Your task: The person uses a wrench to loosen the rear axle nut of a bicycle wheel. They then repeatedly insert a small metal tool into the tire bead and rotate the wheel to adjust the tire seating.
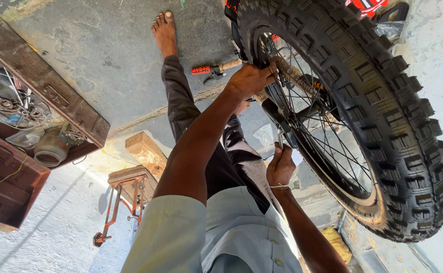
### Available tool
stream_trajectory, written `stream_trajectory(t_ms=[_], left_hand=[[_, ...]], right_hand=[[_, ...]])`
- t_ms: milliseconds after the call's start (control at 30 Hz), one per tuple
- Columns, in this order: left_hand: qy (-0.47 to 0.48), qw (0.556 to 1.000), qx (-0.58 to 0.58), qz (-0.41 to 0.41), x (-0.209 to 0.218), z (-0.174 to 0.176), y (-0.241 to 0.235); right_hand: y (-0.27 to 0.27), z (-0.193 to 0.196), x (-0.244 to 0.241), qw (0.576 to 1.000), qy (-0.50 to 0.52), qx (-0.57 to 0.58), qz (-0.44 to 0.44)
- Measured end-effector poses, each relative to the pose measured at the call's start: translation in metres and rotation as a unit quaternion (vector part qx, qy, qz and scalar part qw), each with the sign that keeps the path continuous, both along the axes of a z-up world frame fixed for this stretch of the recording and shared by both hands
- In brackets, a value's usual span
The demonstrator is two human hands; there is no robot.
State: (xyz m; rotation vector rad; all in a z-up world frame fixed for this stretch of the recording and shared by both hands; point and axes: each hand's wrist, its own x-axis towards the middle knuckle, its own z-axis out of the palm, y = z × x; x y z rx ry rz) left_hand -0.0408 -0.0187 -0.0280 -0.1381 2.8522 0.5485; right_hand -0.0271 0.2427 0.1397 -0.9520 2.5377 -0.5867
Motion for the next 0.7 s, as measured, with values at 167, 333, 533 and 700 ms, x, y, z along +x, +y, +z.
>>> stream_trajectory(t_ms=[167, 333, 533, 700], left_hand=[[-0.068, 0.998, 0.015, 0.002, -0.001, -0.002, 0.015], [-0.112, 0.991, 0.071, -0.002, -0.001, -0.012, 0.013], [-0.032, 0.999, 0.028, -0.01, 0.003, -0.026, 0.012], [-0.069, 0.997, 0.002, -0.039, -0.004, -0.026, 0.021]], right_hand=[[-0.021, 0.068, -0.024, 0.99, -0.071, 0.119, 0.01], [-0.045, 0.2, -0.08, 0.942, -0.137, 0.287, 0.109], [-0.103, 0.224, -0.079, 0.945, -0.12, 0.266, 0.149], [-0.103, 0.216, -0.078, 0.943, -0.068, 0.266, 0.19]])
